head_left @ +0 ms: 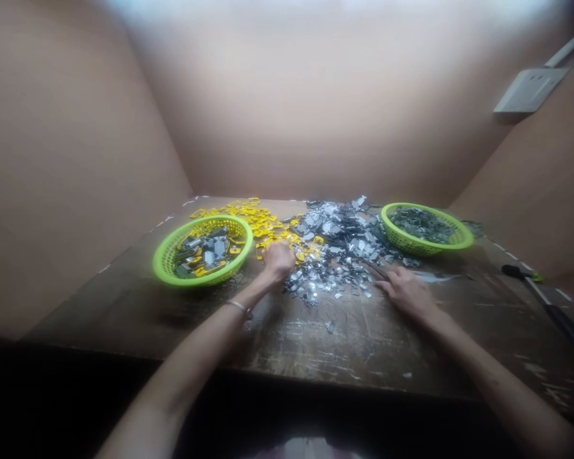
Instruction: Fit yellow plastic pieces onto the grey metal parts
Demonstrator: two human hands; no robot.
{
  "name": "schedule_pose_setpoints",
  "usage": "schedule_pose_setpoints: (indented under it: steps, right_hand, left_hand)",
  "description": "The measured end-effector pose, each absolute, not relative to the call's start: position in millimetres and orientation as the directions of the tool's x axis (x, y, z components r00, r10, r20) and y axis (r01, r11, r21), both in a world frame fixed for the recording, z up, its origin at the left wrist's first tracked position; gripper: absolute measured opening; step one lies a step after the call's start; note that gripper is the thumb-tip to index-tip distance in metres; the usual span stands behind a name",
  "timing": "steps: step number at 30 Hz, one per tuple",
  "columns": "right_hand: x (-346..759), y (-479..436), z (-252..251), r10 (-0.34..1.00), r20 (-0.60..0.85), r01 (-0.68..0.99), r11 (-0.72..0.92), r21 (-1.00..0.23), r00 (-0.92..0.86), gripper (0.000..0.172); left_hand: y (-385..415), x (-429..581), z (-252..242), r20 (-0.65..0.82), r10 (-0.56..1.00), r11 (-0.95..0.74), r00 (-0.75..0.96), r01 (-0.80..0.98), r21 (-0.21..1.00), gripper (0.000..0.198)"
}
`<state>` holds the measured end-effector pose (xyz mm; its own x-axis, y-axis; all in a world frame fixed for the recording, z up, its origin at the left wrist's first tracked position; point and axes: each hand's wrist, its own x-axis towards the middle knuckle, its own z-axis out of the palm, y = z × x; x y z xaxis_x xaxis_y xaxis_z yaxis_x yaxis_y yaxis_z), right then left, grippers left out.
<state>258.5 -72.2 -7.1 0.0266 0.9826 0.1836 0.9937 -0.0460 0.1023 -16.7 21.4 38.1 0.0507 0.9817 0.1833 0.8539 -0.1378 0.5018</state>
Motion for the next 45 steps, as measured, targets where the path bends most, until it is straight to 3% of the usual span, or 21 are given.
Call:
schedule_pose_setpoints:
  steps: [1,4,10,12,17,20,23,26,28,30,32,35,37,40,43,45]
  right_hand:
    - [259,-72,-9,0.981,0.194,0.992,-0.038,0.124,0.013,0.041]
    - [261,-72,-14,0.975,0.220,0.986,-0.022,0.168,-0.015,0.040]
    - [260,-74,-16,0.958,0.282,0.976,-0.007,0.220,-0.056,0.037]
    - [260,-74,-14,0.952,0.300,0.975,-0.010,0.223,-0.059,0.036]
    - [251,-72,3,0.933,0.359,0.989,-0.040,0.146,-0.015,0.032]
    - [231,-67,24,0.925,0.379,0.999,0.031,-0.044,-0.012,0.032]
    - [200,-58,41,0.940,0.341,0.899,0.155,-0.410,-0.007,0.033]
    - [169,-47,47,0.977,0.211,0.587,0.151,-0.795,0.035,0.038]
    - [154,-42,45,0.989,0.138,0.372,0.110,-0.922,0.048,0.038]
    - [146,-41,42,0.988,0.135,0.299,0.107,-0.948,0.073,0.035]
    - [143,-43,42,0.976,0.196,0.380,0.147,-0.913,0.094,0.032]
    - [145,-50,50,0.957,0.288,0.556,0.223,-0.801,0.031,0.030]
    - [146,-55,57,0.961,0.273,0.572,0.249,-0.782,-0.046,0.029]
    - [145,-58,64,0.983,0.147,0.418,0.178,-0.891,-0.105,0.027]
    - [144,-57,62,0.987,-0.023,0.098,-0.007,-0.995,-0.159,0.025]
    - [144,-55,56,0.961,-0.132,-0.113,-0.163,-0.980,-0.244,0.021]
  left_hand:
    - [28,-7,31,0.124,0.991,-0.038,-0.040,0.819,0.573,0.017]
    - [48,9,18,0.090,0.987,0.046,-0.132,0.775,0.630,0.016]
    - [62,17,18,0.118,0.968,0.081,-0.222,0.720,0.689,0.009]
    - [61,19,21,0.194,0.962,0.000,-0.194,0.707,0.707,0.010]
    - [45,21,37,0.562,0.826,-0.450,-0.042,0.550,0.703,0.015]
    - [31,24,49,0.563,0.823,-0.521,-0.078,0.293,0.801,0.014]
    - [17,31,54,0.355,0.925,-0.366,-0.135,-0.067,0.928,0.016]
    - [2,36,49,0.114,0.992,-0.124,-0.049,-0.352,0.928,0.021]
    - [-10,35,43,0.040,0.999,-0.024,0.027,-0.437,0.899,0.023]
    - [-19,29,38,0.002,0.996,0.040,0.093,-0.441,0.897,0.023]
    - [-24,20,37,-0.005,0.992,0.048,0.125,-0.348,0.936,0.028]
    - [-21,6,42,0.099,0.979,-0.089,0.176,-0.067,0.994,0.030]
    - [-16,-2,48,0.091,0.942,-0.142,0.323,0.138,0.980,0.017]
    - [-11,-7,53,-0.015,0.858,-0.108,0.513,0.209,0.972,0.017]
    - [-15,-9,48,0.047,0.816,-0.071,0.575,0.019,0.997,0.018]
    - [-22,-9,42,0.083,0.824,-0.036,0.560,-0.094,0.995,0.017]
